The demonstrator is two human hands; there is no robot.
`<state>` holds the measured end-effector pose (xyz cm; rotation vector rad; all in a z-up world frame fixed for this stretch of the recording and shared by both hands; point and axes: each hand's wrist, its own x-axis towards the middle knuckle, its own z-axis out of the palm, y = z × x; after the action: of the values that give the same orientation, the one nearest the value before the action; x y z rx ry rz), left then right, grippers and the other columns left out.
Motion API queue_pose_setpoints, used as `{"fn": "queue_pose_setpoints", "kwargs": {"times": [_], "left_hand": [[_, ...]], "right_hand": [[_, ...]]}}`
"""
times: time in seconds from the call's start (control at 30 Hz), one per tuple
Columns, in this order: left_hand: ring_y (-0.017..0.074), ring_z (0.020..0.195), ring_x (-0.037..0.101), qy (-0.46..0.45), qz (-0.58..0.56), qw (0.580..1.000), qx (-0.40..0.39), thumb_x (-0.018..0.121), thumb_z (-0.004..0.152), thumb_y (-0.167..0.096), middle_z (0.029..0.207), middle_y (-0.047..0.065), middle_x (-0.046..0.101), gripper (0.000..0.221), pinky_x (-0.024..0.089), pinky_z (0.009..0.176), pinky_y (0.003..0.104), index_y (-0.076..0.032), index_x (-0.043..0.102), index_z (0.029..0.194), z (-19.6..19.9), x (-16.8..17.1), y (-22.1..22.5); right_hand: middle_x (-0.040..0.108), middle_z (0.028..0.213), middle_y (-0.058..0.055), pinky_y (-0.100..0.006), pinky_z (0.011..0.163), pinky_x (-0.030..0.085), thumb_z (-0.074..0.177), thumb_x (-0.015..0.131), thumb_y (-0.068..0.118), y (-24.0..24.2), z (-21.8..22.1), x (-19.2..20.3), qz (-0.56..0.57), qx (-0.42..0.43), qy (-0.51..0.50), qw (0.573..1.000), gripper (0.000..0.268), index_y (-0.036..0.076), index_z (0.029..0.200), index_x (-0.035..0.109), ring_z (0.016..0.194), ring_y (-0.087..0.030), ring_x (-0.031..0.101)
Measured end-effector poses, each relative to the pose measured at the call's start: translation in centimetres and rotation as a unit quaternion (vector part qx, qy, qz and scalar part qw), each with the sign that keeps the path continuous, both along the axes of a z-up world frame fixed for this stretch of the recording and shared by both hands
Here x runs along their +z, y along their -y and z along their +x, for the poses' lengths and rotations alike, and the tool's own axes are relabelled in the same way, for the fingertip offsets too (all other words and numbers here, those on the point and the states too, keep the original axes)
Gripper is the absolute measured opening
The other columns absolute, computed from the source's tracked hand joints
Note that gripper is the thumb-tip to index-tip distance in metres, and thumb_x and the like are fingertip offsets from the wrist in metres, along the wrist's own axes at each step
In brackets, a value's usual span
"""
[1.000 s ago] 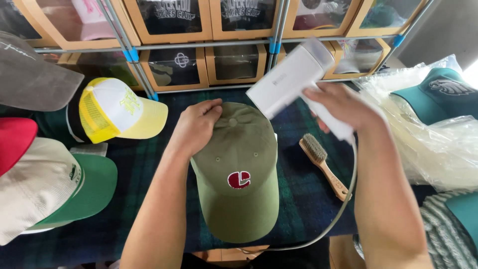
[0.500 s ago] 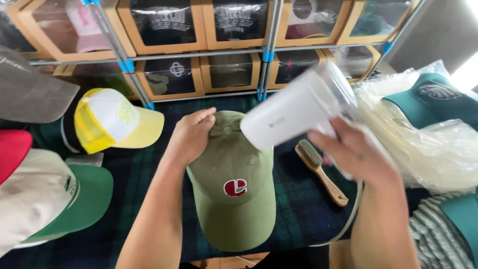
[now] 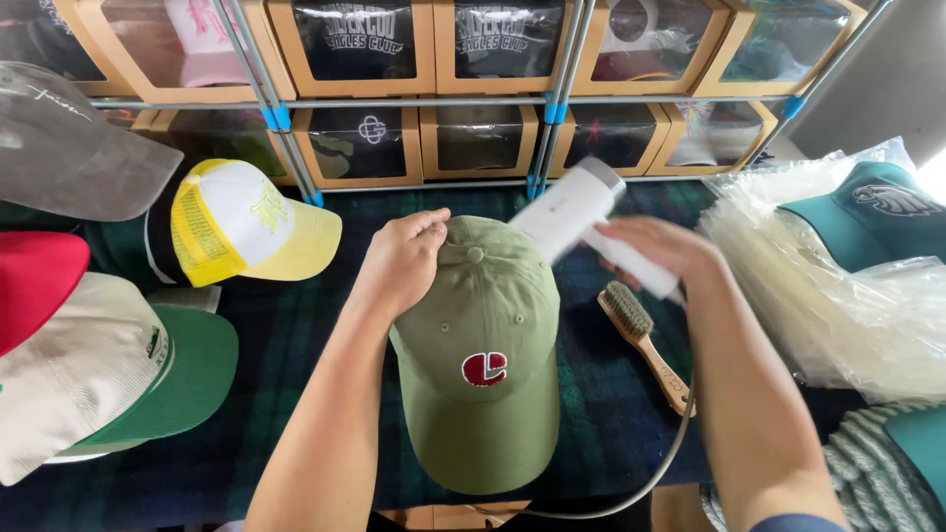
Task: Cleaning and reshaping a baseball cap using a brush, hair dryer, and internal plastic supports.
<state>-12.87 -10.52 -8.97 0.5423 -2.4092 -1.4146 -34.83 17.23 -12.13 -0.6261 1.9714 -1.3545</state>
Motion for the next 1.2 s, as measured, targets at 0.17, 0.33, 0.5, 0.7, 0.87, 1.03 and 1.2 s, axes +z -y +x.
{"fn": "queue_pose_setpoints", "kwargs": {"times": [0.17,0.33,0.5,0.7,0.87,1.03,1.2], "left_hand": [[0.0334,0.126,0.062,-0.006,0.002,1.000,-0.003,0.049,0.100,-0.021,0.128,0.014,0.072,0.040,0.048,0.108,0.046,-0.014,0.070,0.134,0.0,-0.1,-0.1],[0.0329,0.126,0.062,-0.007,-0.003,1.000,0.000,0.050,0.100,-0.022,0.127,0.013,0.072,0.039,0.049,0.107,0.046,-0.016,0.070,0.133,0.2,-0.5,0.3],[0.0348,0.121,0.065,-0.030,-0.019,0.999,0.009,0.052,0.101,-0.022,0.122,0.016,0.073,0.037,0.051,0.104,0.046,-0.014,0.073,0.129,-0.3,-0.9,0.1],[0.0225,0.140,0.053,0.041,0.011,0.999,-0.018,0.040,0.100,-0.026,0.148,0.006,0.061,0.048,0.042,0.113,0.032,-0.012,0.060,0.142,0.5,1.4,-0.7],[0.0225,0.141,0.053,0.034,0.020,0.999,-0.015,0.043,0.099,-0.025,0.147,0.006,0.061,0.047,0.041,0.115,0.034,-0.011,0.060,0.141,0.6,1.3,-1.1],[0.0221,0.141,0.053,0.043,0.030,0.999,-0.016,0.041,0.100,-0.026,0.148,0.005,0.060,0.049,0.042,0.114,0.032,-0.012,0.059,0.143,0.8,1.3,-0.4],[0.0221,0.143,0.051,0.056,0.038,0.998,-0.006,0.041,0.100,-0.025,0.150,0.003,0.059,0.049,0.039,0.117,0.034,-0.013,0.058,0.144,0.8,2.0,-0.9]], "right_hand": [[0.059,0.069,-0.025,-0.048,0.033,0.050,0.101,0.058,0.030,-5.1,2.9,-6.7,-0.093,-0.076,0.058,0.991,0.041,-0.006,0.120,0.060,0.040,-0.033,0.060],[0.054,0.051,-0.036,-0.055,0.035,0.052,0.104,0.052,0.029,-5.9,9.0,-5.6,-0.111,-0.167,0.019,0.980,0.045,-0.004,0.134,0.058,0.036,-0.049,0.059],[0.054,0.050,-0.033,-0.050,0.042,0.054,0.105,0.057,0.028,-3.4,13.9,-1.0,-0.149,-0.263,-0.033,0.953,0.035,-0.005,0.115,0.061,0.040,-0.042,0.060],[0.057,0.068,-0.016,-0.040,0.043,0.045,0.097,0.054,0.041,-5.7,19.1,-2.9,-0.083,-0.290,0.014,0.953,0.049,0.005,0.130,0.062,0.047,-0.029,0.054],[0.060,0.074,-0.016,-0.039,0.044,0.046,0.102,0.051,0.038,-5.6,17.4,-4.4,-0.063,-0.280,-0.009,0.958,0.039,0.001,0.108,0.062,0.046,-0.029,0.057],[0.059,0.078,-0.016,-0.038,0.042,0.046,0.100,0.051,0.036,-5.8,17.3,-2.8,-0.089,-0.268,-0.043,0.958,0.049,0.000,0.129,0.066,0.047,-0.029,0.058],[0.073,0.091,-0.009,-0.034,0.076,0.061,0.098,0.041,0.052,-2.5,16.4,8.1,0.261,-0.177,-0.191,0.929,0.054,0.014,0.134,0.055,0.081,-0.021,0.074]]}}
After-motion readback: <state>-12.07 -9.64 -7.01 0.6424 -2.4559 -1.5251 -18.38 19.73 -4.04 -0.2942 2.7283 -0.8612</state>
